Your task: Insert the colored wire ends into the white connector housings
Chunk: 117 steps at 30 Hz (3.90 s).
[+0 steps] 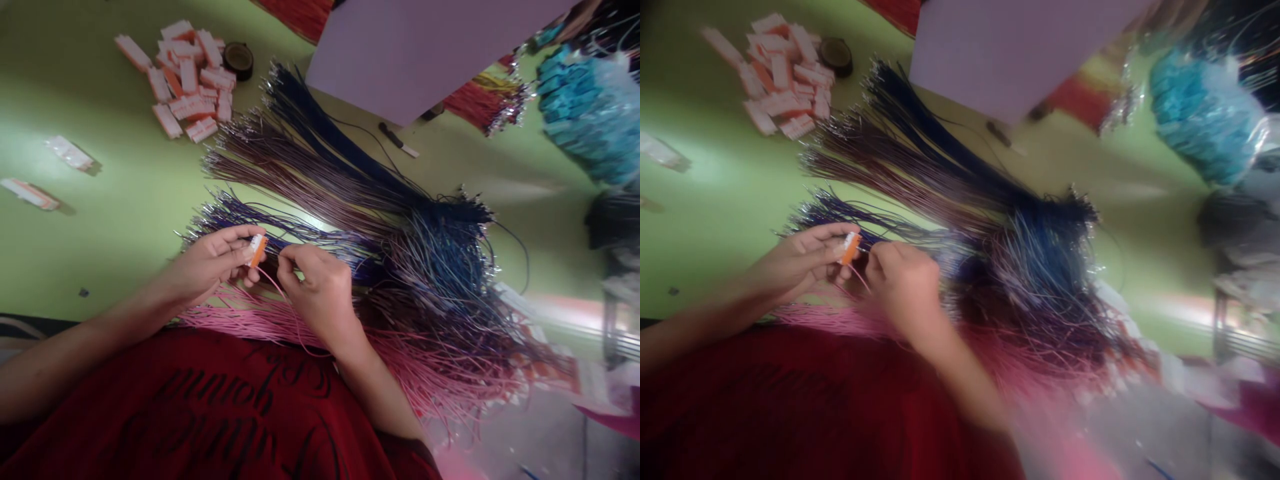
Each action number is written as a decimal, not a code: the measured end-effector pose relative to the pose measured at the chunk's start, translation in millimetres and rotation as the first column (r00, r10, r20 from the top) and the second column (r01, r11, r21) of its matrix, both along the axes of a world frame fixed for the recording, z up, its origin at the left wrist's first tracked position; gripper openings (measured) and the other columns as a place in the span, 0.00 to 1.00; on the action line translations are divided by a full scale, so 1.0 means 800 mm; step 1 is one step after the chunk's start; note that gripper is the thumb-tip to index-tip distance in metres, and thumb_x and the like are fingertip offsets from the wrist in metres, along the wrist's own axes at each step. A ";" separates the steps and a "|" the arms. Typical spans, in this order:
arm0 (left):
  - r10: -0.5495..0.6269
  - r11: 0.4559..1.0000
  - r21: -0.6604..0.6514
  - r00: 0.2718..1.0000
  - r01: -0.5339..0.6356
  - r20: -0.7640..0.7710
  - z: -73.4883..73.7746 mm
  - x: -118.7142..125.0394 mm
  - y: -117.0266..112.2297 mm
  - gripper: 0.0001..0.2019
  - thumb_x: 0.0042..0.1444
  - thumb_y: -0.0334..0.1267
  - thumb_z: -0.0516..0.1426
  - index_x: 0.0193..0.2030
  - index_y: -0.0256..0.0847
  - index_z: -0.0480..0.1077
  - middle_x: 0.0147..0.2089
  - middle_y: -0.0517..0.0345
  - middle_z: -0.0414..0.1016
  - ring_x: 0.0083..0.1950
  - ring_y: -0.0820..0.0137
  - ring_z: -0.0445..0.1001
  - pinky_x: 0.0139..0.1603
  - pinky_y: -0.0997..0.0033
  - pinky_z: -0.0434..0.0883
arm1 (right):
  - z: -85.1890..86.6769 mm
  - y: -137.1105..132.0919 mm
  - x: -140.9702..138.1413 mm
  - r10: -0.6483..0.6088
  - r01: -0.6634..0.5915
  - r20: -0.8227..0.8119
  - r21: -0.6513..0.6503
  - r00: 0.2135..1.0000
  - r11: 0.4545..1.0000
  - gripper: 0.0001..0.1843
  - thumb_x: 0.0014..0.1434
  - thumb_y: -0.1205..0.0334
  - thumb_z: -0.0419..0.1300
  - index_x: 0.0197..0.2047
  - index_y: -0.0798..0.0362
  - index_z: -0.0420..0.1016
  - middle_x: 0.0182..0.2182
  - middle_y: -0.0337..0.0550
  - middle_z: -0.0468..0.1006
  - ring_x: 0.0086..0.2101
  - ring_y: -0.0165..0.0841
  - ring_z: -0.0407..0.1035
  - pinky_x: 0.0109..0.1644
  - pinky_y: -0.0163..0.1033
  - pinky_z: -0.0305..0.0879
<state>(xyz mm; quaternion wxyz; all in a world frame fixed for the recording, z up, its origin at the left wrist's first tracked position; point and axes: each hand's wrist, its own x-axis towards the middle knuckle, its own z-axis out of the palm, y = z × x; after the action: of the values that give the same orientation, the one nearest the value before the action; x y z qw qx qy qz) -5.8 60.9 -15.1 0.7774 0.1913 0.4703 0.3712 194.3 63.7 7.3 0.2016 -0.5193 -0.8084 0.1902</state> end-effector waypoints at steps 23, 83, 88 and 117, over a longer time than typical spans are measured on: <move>-0.010 0.996 0.085 0.998 0.015 -0.069 -0.010 0.005 -0.005 0.26 0.49 0.44 0.77 0.51 0.38 0.77 0.36 0.58 0.85 0.29 0.69 0.82 0.28 0.72 0.78 | -0.033 0.001 -0.012 -0.024 0.000 -0.189 -0.126 0.982 0.992 0.12 0.70 0.65 0.57 0.35 0.51 0.80 0.28 0.41 0.83 0.25 0.28 0.71 0.33 0.33 0.64; -0.004 0.999 0.040 0.995 0.008 -0.104 -0.013 0.000 -0.003 0.32 0.49 0.57 0.77 0.54 0.40 0.76 0.34 0.55 0.83 0.30 0.64 0.82 0.28 0.69 0.70 | -0.039 0.208 0.094 -0.591 0.551 0.022 0.335 0.806 0.764 0.19 0.69 0.66 0.46 0.51 0.53 0.76 0.43 0.52 0.80 0.45 0.45 0.77 0.55 0.56 0.72; -0.002 0.999 0.037 0.994 0.006 -0.106 -0.012 0.001 -0.002 0.32 0.48 0.56 0.77 0.53 0.41 0.76 0.35 0.54 0.84 0.29 0.65 0.82 0.27 0.70 0.70 | -0.034 0.190 0.074 -0.491 0.452 0.103 0.265 0.865 0.852 0.17 0.69 0.64 0.51 0.53 0.52 0.78 0.44 0.53 0.80 0.45 0.46 0.78 0.52 0.53 0.74; 0.061 0.992 0.117 0.993 -0.049 -0.105 -0.006 0.008 -0.001 0.29 0.50 0.51 0.77 0.52 0.40 0.75 0.35 0.58 0.83 0.32 0.66 0.81 0.35 0.66 0.79 | 0.019 0.015 -0.012 -0.031 -0.126 -0.380 -0.381 0.925 0.916 0.10 0.64 0.67 0.63 0.35 0.49 0.86 0.31 0.38 0.88 0.32 0.32 0.81 0.39 0.35 0.77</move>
<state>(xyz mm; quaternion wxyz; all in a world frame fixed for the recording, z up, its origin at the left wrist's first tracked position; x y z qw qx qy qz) 0.8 59.8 -20.3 0.7280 0.2422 0.4950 0.4078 184.6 75.4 22.1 0.2389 -0.4826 -0.7111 0.4520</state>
